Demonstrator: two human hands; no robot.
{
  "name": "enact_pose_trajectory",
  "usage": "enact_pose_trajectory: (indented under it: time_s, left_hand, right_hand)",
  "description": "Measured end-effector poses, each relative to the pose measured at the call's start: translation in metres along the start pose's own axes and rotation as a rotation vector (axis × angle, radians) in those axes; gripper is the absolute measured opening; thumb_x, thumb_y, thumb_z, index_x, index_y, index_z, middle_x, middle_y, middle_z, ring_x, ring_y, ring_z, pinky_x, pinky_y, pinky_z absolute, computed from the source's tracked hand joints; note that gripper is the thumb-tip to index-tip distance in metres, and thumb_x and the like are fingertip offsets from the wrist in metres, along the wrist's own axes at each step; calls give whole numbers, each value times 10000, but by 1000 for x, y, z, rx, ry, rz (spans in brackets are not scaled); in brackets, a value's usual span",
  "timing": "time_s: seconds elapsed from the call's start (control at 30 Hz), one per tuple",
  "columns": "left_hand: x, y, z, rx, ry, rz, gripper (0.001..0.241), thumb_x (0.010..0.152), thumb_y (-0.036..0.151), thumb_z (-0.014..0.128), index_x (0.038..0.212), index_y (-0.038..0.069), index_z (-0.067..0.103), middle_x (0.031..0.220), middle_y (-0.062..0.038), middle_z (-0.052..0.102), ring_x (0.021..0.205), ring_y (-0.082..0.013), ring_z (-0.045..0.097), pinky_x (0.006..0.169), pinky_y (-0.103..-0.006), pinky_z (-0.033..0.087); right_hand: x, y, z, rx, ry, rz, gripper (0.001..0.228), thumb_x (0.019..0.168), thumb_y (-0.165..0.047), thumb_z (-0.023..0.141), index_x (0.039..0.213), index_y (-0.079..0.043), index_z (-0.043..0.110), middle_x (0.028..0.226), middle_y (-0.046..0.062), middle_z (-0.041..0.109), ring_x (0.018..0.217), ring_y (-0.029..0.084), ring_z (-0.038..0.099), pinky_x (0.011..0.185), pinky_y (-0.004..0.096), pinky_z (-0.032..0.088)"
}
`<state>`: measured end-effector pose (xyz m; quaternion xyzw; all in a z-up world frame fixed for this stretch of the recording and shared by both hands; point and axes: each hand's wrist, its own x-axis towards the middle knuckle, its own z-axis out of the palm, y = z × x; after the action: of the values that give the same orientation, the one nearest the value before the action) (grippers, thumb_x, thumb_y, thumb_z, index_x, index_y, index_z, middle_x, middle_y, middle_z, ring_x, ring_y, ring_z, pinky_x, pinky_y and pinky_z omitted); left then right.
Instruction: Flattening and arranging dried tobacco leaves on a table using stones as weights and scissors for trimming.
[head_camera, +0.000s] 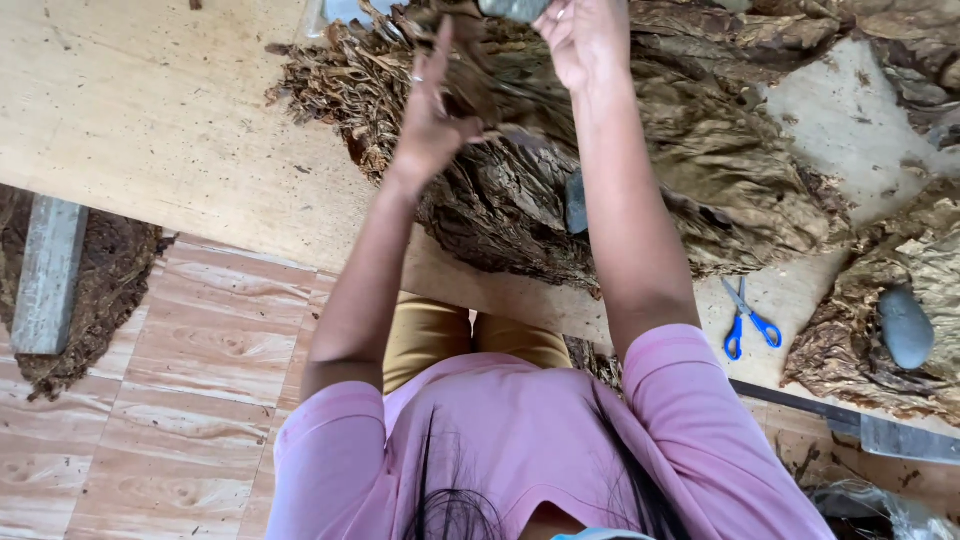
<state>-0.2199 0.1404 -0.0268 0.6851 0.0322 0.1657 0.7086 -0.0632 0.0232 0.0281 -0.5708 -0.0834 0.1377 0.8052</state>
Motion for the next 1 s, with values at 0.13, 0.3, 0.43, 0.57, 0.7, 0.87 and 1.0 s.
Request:
enact_pose_trajectory:
  time_s: [0.13, 0.3, 0.43, 0.57, 0.7, 0.87, 1.0]
  left_hand:
    - [4, 5, -31, 130, -51, -44, 1033, 724, -227, 634, 1481, 232, 102, 1608, -144, 198, 1465, -340, -126, 1118, -618, -124]
    - [-9, -8, -43, -80, -54, -51, 1030, 679, -242, 550, 1497, 193, 101, 1449, -145, 250, 1260, -357, 509, 789, -350, 741]
    - [-14, -19, -46, -54, 31, -133, 1070, 653, -259, 547, 1494, 191, 61, 1437, -166, 231, 1293, -385, 448, 808, -378, 727]
    - [-8, -28, -48, 84, 48, -173, 1086, 643, -219, 578, 1495, 214, 62, 1369, -176, 333, 1128, -290, 582, 808, -336, 694]
    - [-8, -32, -51, 62, 4, -125, 1091, 639, -190, 601, 1497, 181, 39, 1414, -181, 338, 1247, -322, 505, 1016, -451, 551]
    - [-6, -20, -56, -5, -8, -174, 1081, 691, -245, 578, 1504, 201, 23, 1531, -244, 288, 812, -140, 627, 602, -185, 586]
    - [-5, -15, -56, 18, 36, -223, 1075, 651, -219, 590, 1500, 186, 69, 1416, -155, 422, 1010, -205, 611, 685, -260, 618]
  right_hand:
    - [-26, 8, 10, -1, -251, 156, 358, 703, -169, 812, 995, -47, 645, 991, 93, 689, 940, 256, 669, 799, 369, 608]
    - [-22, 58, 34, -472, -198, 183, 353, 683, -291, 789, 899, -124, 566, 1004, 66, 677, 968, 227, 675, 781, 328, 636]
    - [-4, 87, 36, -701, -224, 79, 330, 748, -331, 778, 786, -157, 500, 866, 35, 651, 801, 180, 671, 594, 278, 595]
    - [-5, 98, 43, -857, -173, 17, 305, 764, -327, 769, 802, -161, 515, 852, -4, 636, 761, 123, 621, 719, 266, 554]
    - [-7, 112, 44, -964, -164, -193, 326, 821, -282, 731, 990, -155, 484, 1019, 71, 503, 920, 205, 554, 825, 348, 497]
    - [-28, 102, 51, -1171, -334, -365, 536, 847, -295, 753, 1280, -75, 526, 1178, 137, 413, 1146, 283, 431, 1048, 523, 373]
    - [-32, 97, 48, -1206, -502, -307, 837, 782, -282, 865, 1412, -24, 378, 1238, 132, 385, 1200, 289, 369, 1103, 469, 286]
